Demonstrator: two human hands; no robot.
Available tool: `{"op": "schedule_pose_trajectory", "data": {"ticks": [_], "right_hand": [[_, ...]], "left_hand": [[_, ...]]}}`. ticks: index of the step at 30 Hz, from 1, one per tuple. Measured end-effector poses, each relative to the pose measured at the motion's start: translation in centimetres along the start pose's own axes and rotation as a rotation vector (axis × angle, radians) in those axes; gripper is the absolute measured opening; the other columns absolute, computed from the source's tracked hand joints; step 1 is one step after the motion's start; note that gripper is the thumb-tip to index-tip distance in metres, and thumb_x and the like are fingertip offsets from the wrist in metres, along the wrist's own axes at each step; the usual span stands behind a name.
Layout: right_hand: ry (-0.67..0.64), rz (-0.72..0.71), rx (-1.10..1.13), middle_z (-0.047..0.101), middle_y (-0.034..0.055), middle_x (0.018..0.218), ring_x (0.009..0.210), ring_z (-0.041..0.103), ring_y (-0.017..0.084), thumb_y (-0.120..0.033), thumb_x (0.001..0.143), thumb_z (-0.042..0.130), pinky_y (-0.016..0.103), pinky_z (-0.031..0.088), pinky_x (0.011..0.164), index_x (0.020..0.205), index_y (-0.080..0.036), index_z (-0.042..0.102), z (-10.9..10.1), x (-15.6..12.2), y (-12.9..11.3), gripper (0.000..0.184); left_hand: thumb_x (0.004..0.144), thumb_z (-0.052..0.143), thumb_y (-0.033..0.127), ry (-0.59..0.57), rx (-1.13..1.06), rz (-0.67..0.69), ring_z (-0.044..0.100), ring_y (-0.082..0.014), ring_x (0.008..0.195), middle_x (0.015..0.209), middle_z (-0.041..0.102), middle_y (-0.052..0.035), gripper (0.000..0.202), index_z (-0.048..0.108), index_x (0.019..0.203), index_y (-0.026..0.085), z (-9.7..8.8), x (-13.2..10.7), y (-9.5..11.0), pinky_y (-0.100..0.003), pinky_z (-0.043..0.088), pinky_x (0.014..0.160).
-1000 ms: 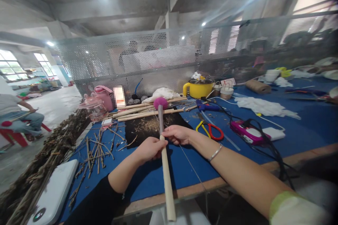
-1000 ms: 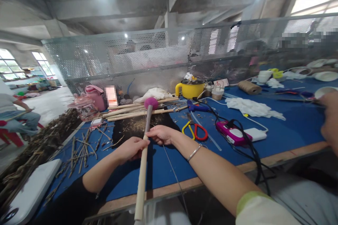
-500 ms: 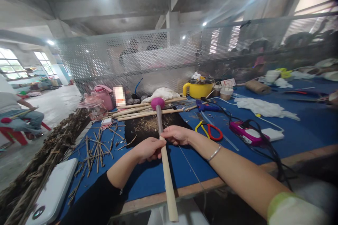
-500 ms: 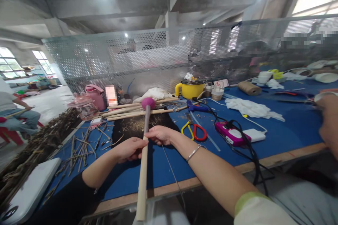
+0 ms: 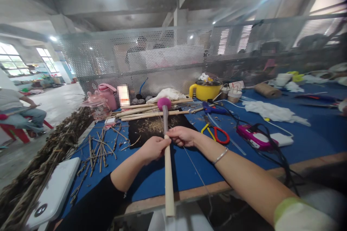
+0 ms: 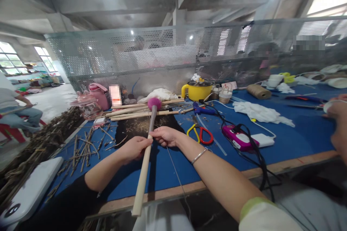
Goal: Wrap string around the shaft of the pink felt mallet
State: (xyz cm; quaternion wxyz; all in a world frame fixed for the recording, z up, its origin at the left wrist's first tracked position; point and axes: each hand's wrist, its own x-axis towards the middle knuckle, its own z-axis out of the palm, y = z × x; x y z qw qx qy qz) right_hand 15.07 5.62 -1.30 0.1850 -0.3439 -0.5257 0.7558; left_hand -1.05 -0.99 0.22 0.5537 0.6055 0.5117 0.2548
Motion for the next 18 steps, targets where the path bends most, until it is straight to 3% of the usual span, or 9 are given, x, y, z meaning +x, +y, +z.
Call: {"op": "schedule_pose_trajectory", "data": {"ticks": [4, 10, 14, 18], "right_hand": [[0.02, 0.005, -0.037, 0.028, -0.0121, 0.042, 0.033, 0.015, 0.0, -0.038, 0.064, 0.07, 0.014, 0.011, 0.031, 0.066, -0.016, 0.043, 0.2, -0.12, -0.06, 0.035], [0.071, -0.017, -0.133, 0.027, -0.0123, 0.038, 0.031, 0.016, 0.001, -0.042, 0.065, 0.069, 0.016, 0.012, 0.03, 0.066, -0.014, 0.048, 0.63, 0.1, 0.21, 0.035], [0.033, -0.016, -0.092, 0.027, -0.0124, 0.04, 0.032, 0.015, 0.001, -0.042, 0.065, 0.069, 0.015, 0.01, 0.031, 0.068, -0.014, 0.047, 0.26, 0.07, 0.17, 0.035], [-0.031, 0.001, -0.019, 0.026, -0.0125, 0.043, 0.034, 0.013, 0.0, -0.038, 0.066, 0.069, 0.014, 0.009, 0.032, 0.068, -0.015, 0.044, -0.11, -0.11, -0.02, 0.034]], "left_hand": [[0.075, 0.045, 0.05, -0.074, 0.039, -0.03, 0.027, -0.0056, 0.031, 0.038, 0.035, 0.0053, 0.039, 0.045, 0.055, 0.017, -0.41, 0.05, -0.27, -0.021, 0.019, 0.035], [0.065, 0.053, 0.06, 0.103, 0.372, 0.087, 0.039, -0.0077, 0.04, 0.044, 0.048, 0.0001, 0.049, 0.051, 0.05, 0.014, -0.68, 0.06, -0.72, -0.022, 0.026, 0.042], [0.069, 0.053, 0.056, 0.055, 0.231, 0.034, 0.033, -0.006, 0.035, 0.04, 0.041, 0.004, 0.044, 0.048, 0.053, 0.015, -0.24, 0.14, -0.56, -0.022, 0.024, 0.039], [0.073, 0.049, 0.049, -0.089, -0.033, -0.038, 0.03, -0.0063, 0.031, 0.037, 0.037, 0.0056, 0.036, 0.051, 0.061, 0.015, -0.41, 0.29, -0.47, -0.021, 0.02, 0.035]]}}
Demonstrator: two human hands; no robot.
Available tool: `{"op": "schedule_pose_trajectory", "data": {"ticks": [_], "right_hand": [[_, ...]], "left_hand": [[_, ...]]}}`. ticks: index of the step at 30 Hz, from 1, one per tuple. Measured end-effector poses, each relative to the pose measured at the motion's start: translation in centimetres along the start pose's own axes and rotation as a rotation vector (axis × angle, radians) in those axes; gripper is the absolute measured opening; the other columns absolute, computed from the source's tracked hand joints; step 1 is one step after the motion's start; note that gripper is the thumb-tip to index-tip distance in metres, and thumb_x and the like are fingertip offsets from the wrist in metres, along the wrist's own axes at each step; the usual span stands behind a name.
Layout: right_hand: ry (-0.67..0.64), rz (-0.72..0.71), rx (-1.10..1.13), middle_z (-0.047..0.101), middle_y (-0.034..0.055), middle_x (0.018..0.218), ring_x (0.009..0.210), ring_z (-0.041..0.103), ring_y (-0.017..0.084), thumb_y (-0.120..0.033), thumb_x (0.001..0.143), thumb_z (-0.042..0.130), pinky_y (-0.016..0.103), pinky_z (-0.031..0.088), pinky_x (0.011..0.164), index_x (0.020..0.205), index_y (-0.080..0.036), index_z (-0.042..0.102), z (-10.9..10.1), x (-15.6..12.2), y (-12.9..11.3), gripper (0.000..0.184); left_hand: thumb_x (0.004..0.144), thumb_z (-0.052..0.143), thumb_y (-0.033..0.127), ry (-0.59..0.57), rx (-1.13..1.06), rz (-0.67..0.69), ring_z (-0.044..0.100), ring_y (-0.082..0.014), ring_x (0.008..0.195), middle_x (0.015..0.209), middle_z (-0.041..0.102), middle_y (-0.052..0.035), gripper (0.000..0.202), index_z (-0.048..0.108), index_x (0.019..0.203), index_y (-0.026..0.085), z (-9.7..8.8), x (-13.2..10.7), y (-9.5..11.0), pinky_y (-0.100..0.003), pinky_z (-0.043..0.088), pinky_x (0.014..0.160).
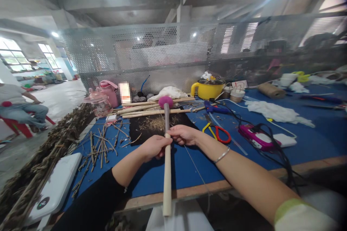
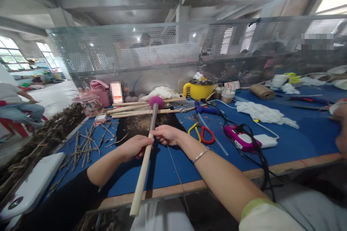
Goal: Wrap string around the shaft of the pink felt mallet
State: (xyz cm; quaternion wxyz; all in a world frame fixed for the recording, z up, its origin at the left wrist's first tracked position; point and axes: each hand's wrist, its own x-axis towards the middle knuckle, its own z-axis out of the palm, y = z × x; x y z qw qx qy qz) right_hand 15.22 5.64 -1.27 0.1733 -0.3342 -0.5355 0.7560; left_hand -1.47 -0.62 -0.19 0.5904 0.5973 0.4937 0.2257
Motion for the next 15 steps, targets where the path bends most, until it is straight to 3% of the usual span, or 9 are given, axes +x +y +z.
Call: {"op": "schedule_pose_trajectory", "data": {"ticks": [4, 10, 15], "right_hand": [[0.04, 0.012, -0.031, 0.027, -0.012, 0.043, 0.034, 0.015, 0.0, -0.036, 0.066, 0.069, 0.014, 0.01, 0.032, 0.067, -0.015, 0.045, 0.28, -0.03, -0.04, 0.033], [0.114, -0.014, -0.124, 0.027, -0.0118, 0.039, 0.032, 0.017, 0.001, -0.042, 0.062, 0.071, 0.017, 0.012, 0.03, 0.065, -0.014, 0.048, 0.97, 0.03, 0.09, 0.036], [0.098, -0.026, -0.088, 0.027, -0.0121, 0.04, 0.033, 0.016, 0.001, -0.043, 0.063, 0.07, 0.016, 0.01, 0.031, 0.066, -0.015, 0.046, 0.71, 0.08, 0.13, 0.037]], "left_hand": [[0.073, 0.047, 0.048, -0.089, 0.034, -0.056, 0.032, -0.0068, 0.031, 0.039, 0.04, 0.0041, 0.036, 0.057, 0.065, 0.014, -0.54, -0.16, 0.13, -0.02, 0.018, 0.033], [0.063, 0.054, 0.062, 0.216, 0.474, 0.083, 0.04, -0.0078, 0.037, 0.042, 0.047, 0.0005, 0.05, 0.05, 0.049, 0.014, -0.5, -0.32, 0.06, -0.021, 0.026, 0.037], [0.07, 0.049, 0.057, 0.159, 0.369, 0.09, 0.038, -0.007, 0.035, 0.043, 0.048, 0.0012, 0.046, 0.05, 0.052, 0.015, -0.36, -0.01, -0.17, -0.021, 0.027, 0.037]]}}
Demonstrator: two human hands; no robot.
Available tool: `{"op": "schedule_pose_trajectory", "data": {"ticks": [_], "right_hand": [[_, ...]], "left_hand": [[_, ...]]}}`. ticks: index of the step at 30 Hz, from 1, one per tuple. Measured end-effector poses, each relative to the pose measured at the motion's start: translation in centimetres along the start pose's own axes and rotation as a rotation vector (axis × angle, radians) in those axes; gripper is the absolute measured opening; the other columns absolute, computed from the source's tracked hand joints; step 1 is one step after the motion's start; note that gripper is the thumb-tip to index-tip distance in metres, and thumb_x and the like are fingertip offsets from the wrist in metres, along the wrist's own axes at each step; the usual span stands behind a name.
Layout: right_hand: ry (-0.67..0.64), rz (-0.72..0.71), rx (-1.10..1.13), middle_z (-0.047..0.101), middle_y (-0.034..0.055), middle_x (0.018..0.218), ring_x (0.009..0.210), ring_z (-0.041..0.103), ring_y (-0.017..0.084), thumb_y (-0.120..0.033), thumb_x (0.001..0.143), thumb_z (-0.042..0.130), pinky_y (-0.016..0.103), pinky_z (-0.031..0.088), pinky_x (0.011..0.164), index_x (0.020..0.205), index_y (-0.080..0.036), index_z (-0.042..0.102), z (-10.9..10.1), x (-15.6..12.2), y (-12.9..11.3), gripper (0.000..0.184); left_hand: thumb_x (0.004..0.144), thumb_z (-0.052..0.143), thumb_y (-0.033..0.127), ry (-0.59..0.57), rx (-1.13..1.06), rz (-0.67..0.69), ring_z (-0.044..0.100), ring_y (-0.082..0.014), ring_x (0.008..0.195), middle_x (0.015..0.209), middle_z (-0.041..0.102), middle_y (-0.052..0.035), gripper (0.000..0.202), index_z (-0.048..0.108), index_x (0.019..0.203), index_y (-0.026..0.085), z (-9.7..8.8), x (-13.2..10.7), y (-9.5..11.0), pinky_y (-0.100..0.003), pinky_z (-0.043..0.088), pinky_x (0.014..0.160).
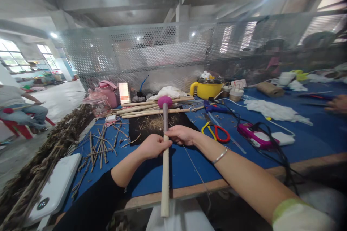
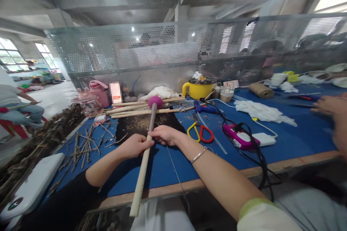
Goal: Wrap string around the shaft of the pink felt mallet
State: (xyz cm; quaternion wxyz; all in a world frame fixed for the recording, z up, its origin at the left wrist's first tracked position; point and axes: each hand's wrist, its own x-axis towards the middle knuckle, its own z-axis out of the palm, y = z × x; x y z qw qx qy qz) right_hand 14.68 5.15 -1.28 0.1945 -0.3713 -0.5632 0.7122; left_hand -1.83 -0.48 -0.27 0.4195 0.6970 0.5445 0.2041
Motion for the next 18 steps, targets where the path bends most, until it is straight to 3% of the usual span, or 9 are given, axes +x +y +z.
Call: {"op": "schedule_pose_trajectory", "data": {"ticks": [3, 8, 10, 14, 16, 18], "right_hand": [[-0.022, 0.018, 0.065, 0.027, -0.0121, 0.043, 0.034, 0.015, 0.0, -0.041, 0.064, 0.069, 0.014, 0.009, 0.032, 0.067, -0.016, 0.044, -0.1, 0.1, 0.0, 0.036], [0.037, -0.006, 0.121, 0.025, -0.012, 0.042, 0.034, 0.014, 0.001, -0.032, 0.065, 0.067, 0.015, 0.008, 0.032, 0.063, -0.017, 0.04, 0.1, -0.4, -0.5, 0.031], [0.11, -0.046, 0.157, 0.024, -0.0117, 0.04, 0.034, 0.013, 0.001, -0.029, 0.064, 0.063, 0.015, 0.007, 0.032, 0.059, -0.017, 0.037, 0.1, -0.8, -1.0, 0.029], [0.225, -0.141, 0.217, 0.025, -0.0102, 0.038, 0.033, 0.015, 0.002, -0.03, 0.065, 0.056, 0.016, 0.009, 0.031, 0.057, -0.018, 0.036, -0.1, -2.1, -2.1, 0.024], [0.227, -0.178, 0.193, 0.027, -0.009, 0.037, 0.032, 0.019, 0.003, -0.03, 0.065, 0.055, 0.017, 0.012, 0.031, 0.059, -0.018, 0.04, -0.1, -2.8, -2.7, 0.02], [0.193, -0.208, 0.17, 0.029, -0.008, 0.038, 0.032, 0.022, 0.004, -0.031, 0.065, 0.054, 0.018, 0.014, 0.031, 0.06, -0.017, 0.043, -0.1, -3.5, -3.1, 0.018]], "left_hand": [[0.074, 0.045, 0.056, -0.042, -0.123, -0.027, 0.036, -0.0068, 0.031, 0.042, 0.045, 0.0025, 0.044, 0.047, 0.056, 0.016, 0.3, 0.1, -0.1, -0.021, 0.024, 0.033], [0.079, 0.03, 0.062, -0.045, -0.134, 0.06, 0.04, -0.0088, 0.032, 0.046, 0.051, -0.0009, 0.055, 0.051, 0.059, 0.015, 0.3, 0.3, -0.4, -0.021, 0.027, 0.034], [0.081, 0.025, 0.061, 0.072, -0.083, 0.085, 0.044, -0.0098, 0.036, 0.05, 0.055, -0.0024, 0.057, 0.055, 0.066, 0.014, -0.3, 0.9, -0.7, -0.022, 0.03, 0.038], [0.08, 0.044, 0.042, 0.573, 0.289, 0.132, 0.057, -0.0146, 0.067, 0.077, 0.064, -0.0061, 0.032, 0.06, 0.085, 0.015, -3.2, 4.0, -1.4, -0.024, 0.041, 0.064], [0.081, 0.044, 0.035, 0.643, 0.555, 0.085, 0.057, -0.0193, 0.087, 0.097, 0.062, -0.0108, 0.032, 0.059, 0.099, 0.014, -5.2, 6.2, -1.5, -0.028, 0.041, 0.077], [0.082, 0.043, 0.036, 0.663, 0.614, 0.068, 0.051, -0.0239, 0.104, 0.111, 0.056, -0.0152, 0.038, 0.057, 0.107, 0.012, -7.2, 8.6, -1.4, -0.031, 0.036, 0.088]]}}
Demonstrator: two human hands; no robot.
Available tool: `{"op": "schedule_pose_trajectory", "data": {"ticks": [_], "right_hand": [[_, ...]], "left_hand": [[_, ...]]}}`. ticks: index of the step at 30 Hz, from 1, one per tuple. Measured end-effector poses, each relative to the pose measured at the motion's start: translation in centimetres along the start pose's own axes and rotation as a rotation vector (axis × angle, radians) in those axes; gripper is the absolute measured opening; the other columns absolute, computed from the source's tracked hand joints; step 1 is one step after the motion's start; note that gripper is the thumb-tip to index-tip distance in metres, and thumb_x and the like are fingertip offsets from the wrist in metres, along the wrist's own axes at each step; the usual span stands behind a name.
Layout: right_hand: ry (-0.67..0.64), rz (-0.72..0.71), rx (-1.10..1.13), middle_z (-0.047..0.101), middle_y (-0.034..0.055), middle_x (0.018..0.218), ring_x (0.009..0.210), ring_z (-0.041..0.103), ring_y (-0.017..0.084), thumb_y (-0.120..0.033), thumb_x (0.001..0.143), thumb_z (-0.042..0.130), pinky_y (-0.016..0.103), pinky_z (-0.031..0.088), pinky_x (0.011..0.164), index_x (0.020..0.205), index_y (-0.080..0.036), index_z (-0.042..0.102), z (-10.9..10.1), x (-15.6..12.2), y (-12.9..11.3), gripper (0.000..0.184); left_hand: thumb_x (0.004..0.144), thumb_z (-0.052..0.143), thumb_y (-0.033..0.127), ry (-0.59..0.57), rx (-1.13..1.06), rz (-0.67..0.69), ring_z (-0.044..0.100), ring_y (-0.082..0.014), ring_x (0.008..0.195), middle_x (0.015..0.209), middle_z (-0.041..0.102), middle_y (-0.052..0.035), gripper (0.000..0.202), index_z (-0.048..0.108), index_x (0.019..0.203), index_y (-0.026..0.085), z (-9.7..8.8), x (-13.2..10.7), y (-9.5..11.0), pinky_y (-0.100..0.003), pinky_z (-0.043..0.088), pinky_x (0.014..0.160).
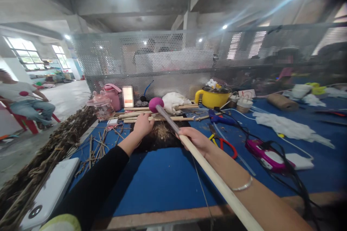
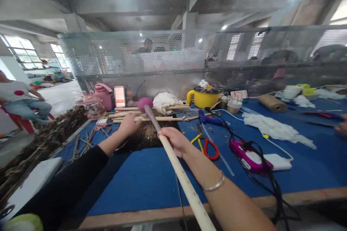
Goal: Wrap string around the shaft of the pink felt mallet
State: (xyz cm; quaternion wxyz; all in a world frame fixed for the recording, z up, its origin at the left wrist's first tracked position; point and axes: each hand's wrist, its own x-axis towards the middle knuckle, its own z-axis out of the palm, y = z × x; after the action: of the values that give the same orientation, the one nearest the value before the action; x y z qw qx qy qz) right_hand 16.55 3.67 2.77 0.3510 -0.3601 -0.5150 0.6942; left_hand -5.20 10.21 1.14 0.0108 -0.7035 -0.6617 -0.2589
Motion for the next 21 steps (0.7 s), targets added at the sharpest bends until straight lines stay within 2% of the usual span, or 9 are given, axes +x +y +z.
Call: {"op": "schedule_pose_trajectory", "data": {"ticks": [4, 8, 10, 12, 15, 17, 19, 21], "right_hand": [[-0.057, -0.065, 0.077, 0.026, -0.0082, 0.039, 0.033, 0.019, 0.004, -0.034, 0.067, 0.052, 0.018, 0.015, 0.033, 0.063, -0.017, 0.046, -0.1, -0.9, -0.9, 0.019], [0.034, -0.135, 0.124, 0.028, -0.0078, 0.039, 0.033, 0.02, 0.003, -0.035, 0.064, 0.055, 0.019, 0.015, 0.033, 0.064, -0.016, 0.048, -0.5, -0.9, -1.2, 0.02], [0.083, -0.164, 0.13, 0.029, -0.0076, 0.04, 0.033, 0.021, 0.004, -0.035, 0.064, 0.056, 0.019, 0.016, 0.033, 0.064, -0.015, 0.049, -0.6, -0.8, -1.2, 0.021], [0.125, -0.185, 0.156, 0.029, -0.0076, 0.041, 0.034, 0.022, 0.003, -0.034, 0.064, 0.058, 0.018, 0.016, 0.033, 0.064, -0.015, 0.049, -0.6, -0.8, -1.2, 0.021], [0.203, -0.168, 0.213, 0.029, -0.0081, 0.044, 0.035, 0.02, 0.003, -0.034, 0.062, 0.06, 0.017, 0.012, 0.033, 0.065, -0.015, 0.048, -0.6, -0.7, -1.2, 0.022], [0.256, -0.136, 0.23, 0.028, -0.0089, 0.044, 0.035, 0.017, 0.002, -0.034, 0.06, 0.06, 0.016, 0.009, 0.033, 0.065, -0.016, 0.047, -0.7, -0.5, -1.2, 0.023], [0.28, -0.113, 0.22, 0.026, -0.0099, 0.043, 0.035, 0.014, 0.001, -0.034, 0.06, 0.06, 0.016, 0.008, 0.033, 0.063, -0.017, 0.044, -1.0, -0.3, -1.1, 0.024], [0.26, -0.107, 0.162, 0.024, -0.0103, 0.042, 0.035, 0.014, 0.001, -0.033, 0.06, 0.059, 0.016, 0.008, 0.033, 0.06, -0.018, 0.04, -1.1, -0.1, -1.0, 0.025]], "left_hand": [[0.082, 0.042, 0.041, -0.057, 0.071, -0.036, 0.047, -0.0278, 0.109, 0.11, 0.057, -0.0185, 0.042, 0.06, 0.103, 0.009, 1.5, 5.0, -0.8, -0.035, 0.033, 0.092], [0.081, 0.039, 0.052, -0.091, 0.121, -0.074, 0.037, -0.0336, 0.118, 0.123, 0.049, -0.0212, 0.053, 0.058, 0.107, 0.009, 3.9, 7.8, -1.7, -0.046, 0.026, 0.096], [0.08, 0.038, 0.054, -0.098, 0.136, -0.081, 0.035, -0.0353, 0.119, 0.13, 0.042, -0.0199, 0.055, 0.056, 0.11, 0.011, 4.8, 8.2, -2.2, -0.054, 0.022, 0.097], [0.081, 0.035, 0.052, -0.094, 0.14, -0.079, 0.036, -0.0351, 0.119, 0.133, 0.038, -0.018, 0.053, 0.056, 0.111, 0.014, 5.4, 8.0, -2.5, -0.056, 0.022, 0.096], [0.083, 0.034, 0.047, -0.098, 0.125, -0.035, 0.038, -0.0305, 0.119, 0.135, 0.037, -0.0123, 0.044, 0.06, 0.106, 0.018, 5.7, 7.3, -2.7, -0.048, 0.026, 0.097], [0.081, 0.04, 0.044, -0.094, 0.118, -0.002, 0.034, -0.0287, 0.122, 0.138, 0.034, -0.0089, 0.039, 0.061, 0.104, 0.021, 5.9, 6.9, -2.4, -0.043, 0.026, 0.1], [0.078, 0.047, 0.042, -0.049, 0.079, -0.053, 0.024, -0.0318, 0.128, 0.142, 0.027, -0.0101, 0.039, 0.058, 0.109, 0.02, 6.1, 6.9, -2.1, -0.047, 0.02, 0.102], [0.076, 0.051, 0.04, 0.0, -0.002, -0.164, 0.021, -0.0367, 0.129, 0.143, 0.025, -0.0151, 0.045, 0.053, 0.114, 0.018, 6.3, 7.2, -1.7, -0.057, 0.014, 0.1]]}}
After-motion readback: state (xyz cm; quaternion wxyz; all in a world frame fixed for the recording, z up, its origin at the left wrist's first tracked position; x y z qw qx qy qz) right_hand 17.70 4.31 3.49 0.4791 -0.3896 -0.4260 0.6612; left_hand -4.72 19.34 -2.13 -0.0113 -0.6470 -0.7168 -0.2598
